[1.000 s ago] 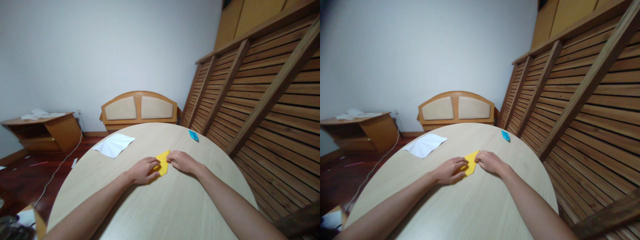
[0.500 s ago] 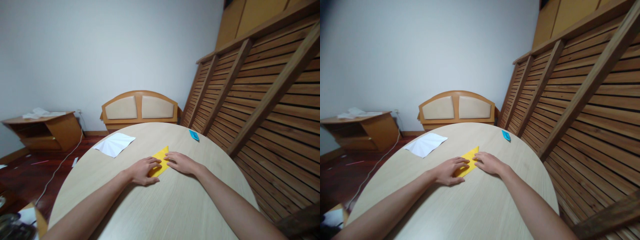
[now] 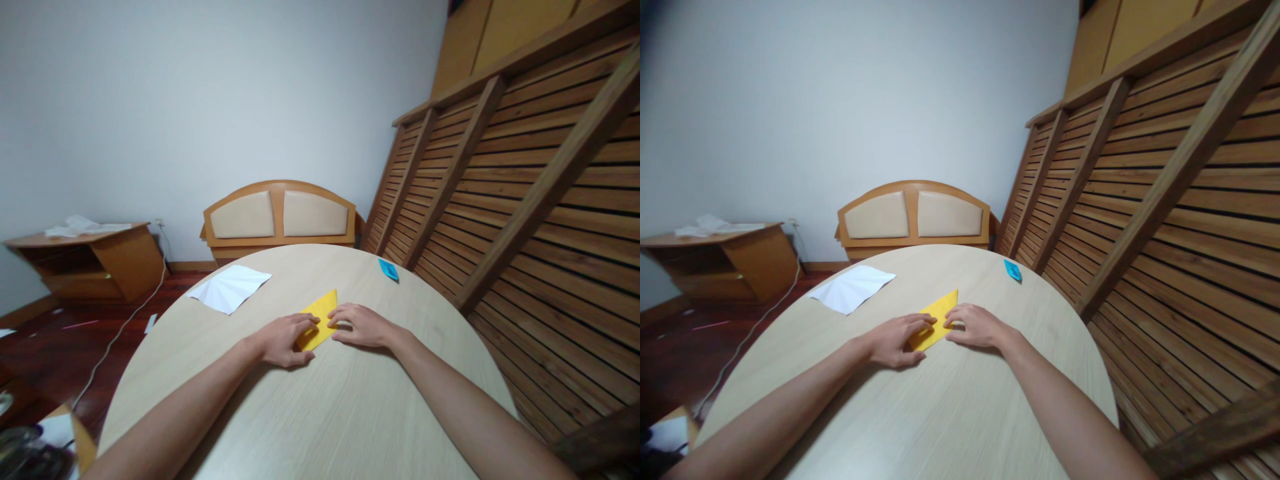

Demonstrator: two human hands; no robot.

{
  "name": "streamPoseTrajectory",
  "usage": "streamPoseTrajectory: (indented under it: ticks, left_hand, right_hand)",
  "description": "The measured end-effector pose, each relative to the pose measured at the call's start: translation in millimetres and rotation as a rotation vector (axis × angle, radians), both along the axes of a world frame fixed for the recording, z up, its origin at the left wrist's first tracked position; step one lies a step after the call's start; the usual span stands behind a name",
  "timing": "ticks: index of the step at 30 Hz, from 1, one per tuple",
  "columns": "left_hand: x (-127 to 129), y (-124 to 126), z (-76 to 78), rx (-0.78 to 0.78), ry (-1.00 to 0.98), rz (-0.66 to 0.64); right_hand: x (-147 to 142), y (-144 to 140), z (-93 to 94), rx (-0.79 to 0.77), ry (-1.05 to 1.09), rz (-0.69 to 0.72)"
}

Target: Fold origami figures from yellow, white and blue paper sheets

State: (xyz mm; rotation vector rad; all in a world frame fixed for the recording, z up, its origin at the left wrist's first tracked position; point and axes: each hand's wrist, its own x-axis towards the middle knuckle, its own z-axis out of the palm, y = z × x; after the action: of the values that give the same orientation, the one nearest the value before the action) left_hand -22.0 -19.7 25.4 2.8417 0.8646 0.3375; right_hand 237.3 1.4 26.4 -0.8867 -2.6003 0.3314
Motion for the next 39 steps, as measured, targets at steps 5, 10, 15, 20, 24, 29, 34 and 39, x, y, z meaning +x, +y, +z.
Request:
streamPoseTrajectory:
  ticks: [5,10,15,20,24,29,34,39]
  left_hand:
    - [1,1,0.7,0.028,-0.004,-0.002]
    - [3,0,-0.7,0.046,0.0,0.036]
    - [5,0,-2.1,0.05,-0.001,0.079]
    - [4,0,-4.8,0.058,-0.017,0.096]
    - [5,0,-1.4,0.054,-0.014,0.086]
    - [3,-3,10.6,0.1,0.022,0.087]
    - [-1,0,14.3,0.11,0.038,0.128]
    - [-3,9,5.7,0.087,-0.007,0.261]
  right_hand:
    - [0,1,-0.3,-0.003,0.003,0.002]
    - [-3,0,0.2,0.023,-0.011,-0.006]
    - [-8,-1,-0.2,0.068,-0.027,0.022]
    - [-9,1,-2.6,0.094,-0.049,0.047]
    - [-8,1,-3.4,0.11,-0.063,0.057]
    - [-9,1,-3.0,0.109,-0.068,0.052]
    - [-10,0,-1.8,0.109,-0.074,0.01]
    - [-11,-1,-0.8,0.096,-0.041,-0.022]
